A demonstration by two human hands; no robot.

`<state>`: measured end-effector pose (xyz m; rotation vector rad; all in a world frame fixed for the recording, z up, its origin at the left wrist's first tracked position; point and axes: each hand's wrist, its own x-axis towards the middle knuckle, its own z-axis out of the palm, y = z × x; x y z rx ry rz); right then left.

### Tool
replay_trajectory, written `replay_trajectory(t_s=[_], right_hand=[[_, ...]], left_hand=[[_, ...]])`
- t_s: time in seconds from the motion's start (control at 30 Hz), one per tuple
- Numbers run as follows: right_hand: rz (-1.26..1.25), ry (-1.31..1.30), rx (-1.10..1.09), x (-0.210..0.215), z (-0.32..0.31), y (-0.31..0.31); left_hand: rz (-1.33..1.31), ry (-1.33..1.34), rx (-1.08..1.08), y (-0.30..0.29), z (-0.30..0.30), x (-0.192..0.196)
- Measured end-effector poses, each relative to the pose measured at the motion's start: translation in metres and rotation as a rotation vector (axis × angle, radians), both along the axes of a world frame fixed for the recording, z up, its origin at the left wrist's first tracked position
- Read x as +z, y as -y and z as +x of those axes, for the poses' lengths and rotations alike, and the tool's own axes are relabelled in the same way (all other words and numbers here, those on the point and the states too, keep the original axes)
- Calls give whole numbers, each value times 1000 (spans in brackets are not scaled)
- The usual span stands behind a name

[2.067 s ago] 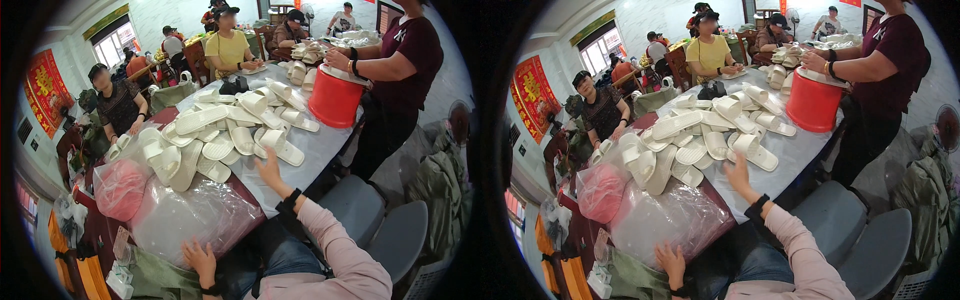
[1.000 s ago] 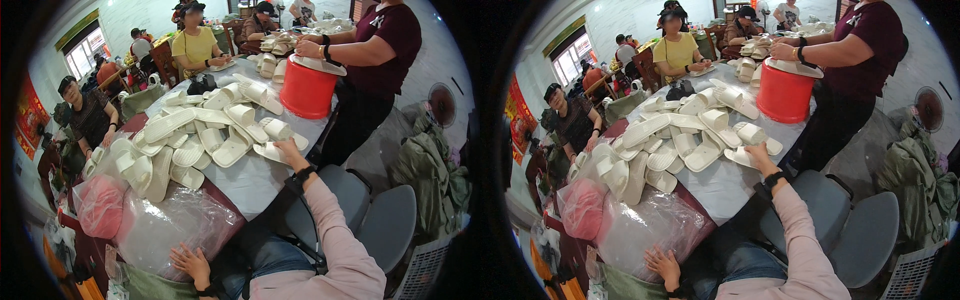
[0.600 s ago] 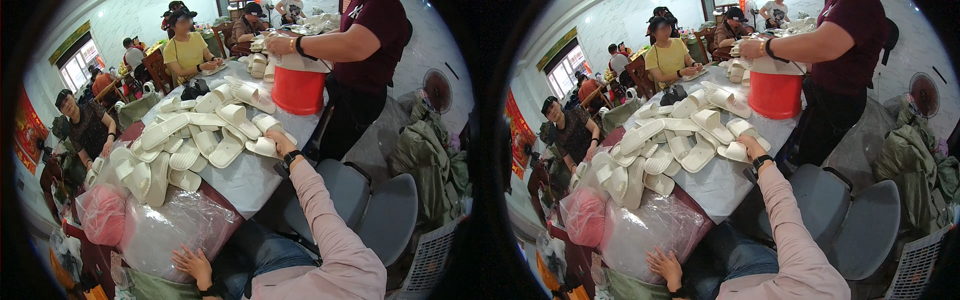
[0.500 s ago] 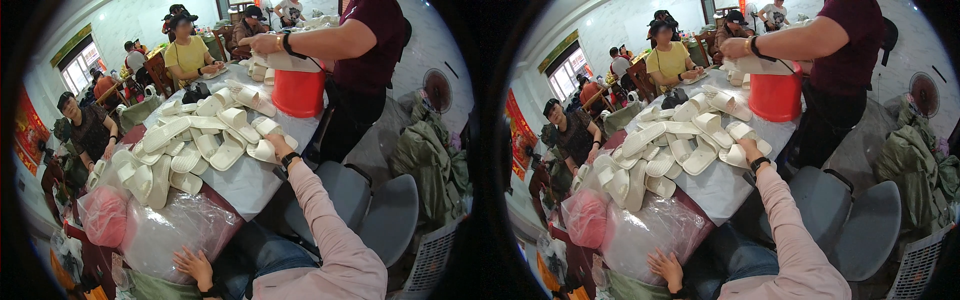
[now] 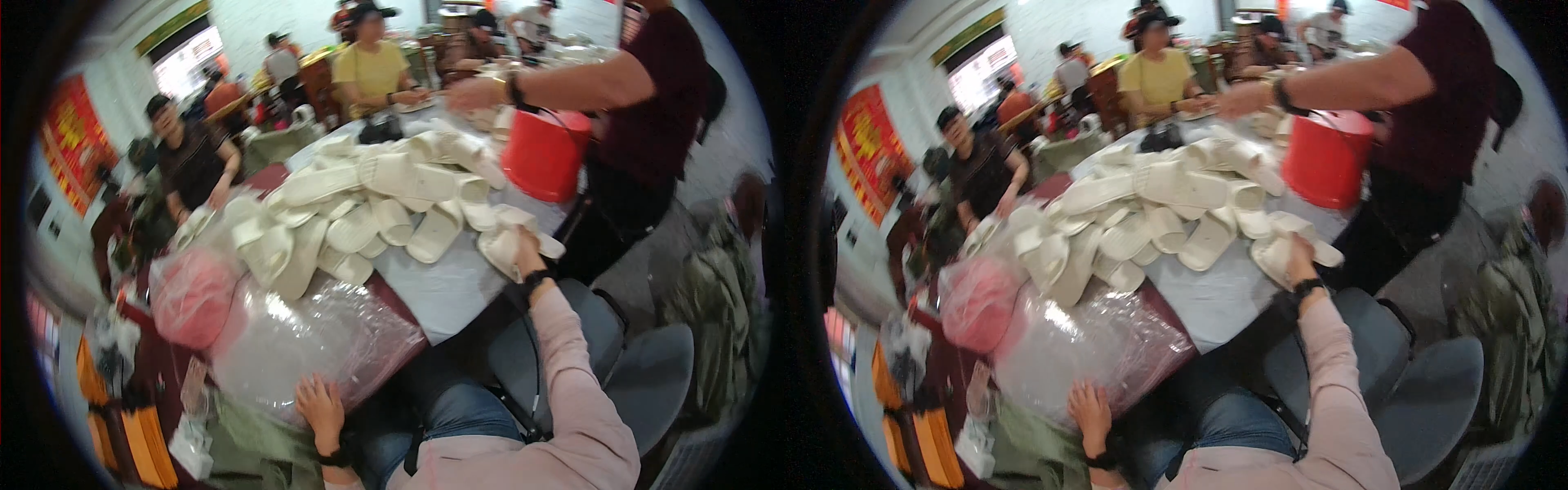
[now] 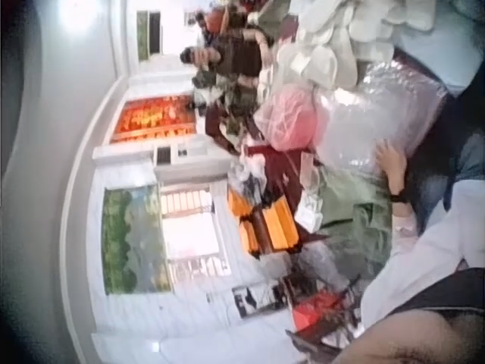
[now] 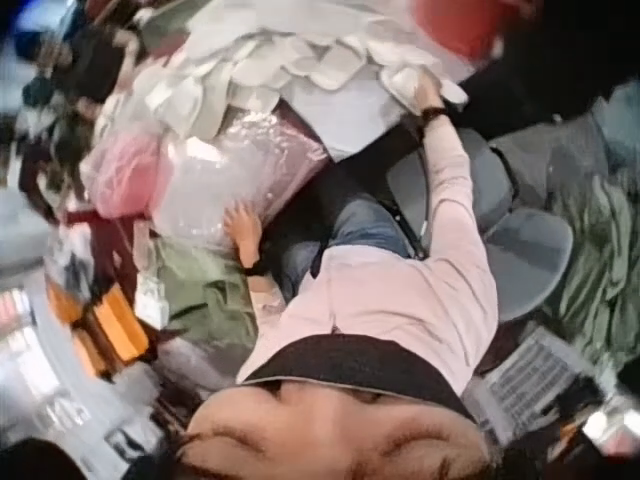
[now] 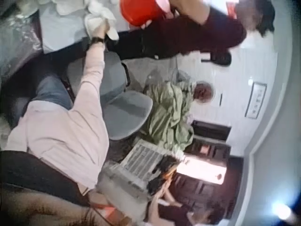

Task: Sort and organize white slippers/shoes on a production table.

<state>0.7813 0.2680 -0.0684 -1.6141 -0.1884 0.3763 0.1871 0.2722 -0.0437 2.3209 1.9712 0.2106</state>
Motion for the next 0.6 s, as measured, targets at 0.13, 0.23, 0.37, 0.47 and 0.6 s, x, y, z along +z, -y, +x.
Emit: replay_trajectory(t_s=[0.13,0.23,0.37,0.47,0.6], right_hand=[[293,-50,81,-11,17,10],[357,-173,10,-5,4,-4],[375,-449,239,8,-25,-19],[377,-588,511,13,-26,-8],[320,-640,566,42,-74,12]], left_hand=[[43,264,-97,-12,-18,8],[100,311,-118,-12,-24,12],[170,427,-142,-9,-42,11],[176,274,-50,-6,-37,33],[257,48,151,1,-53,21]])
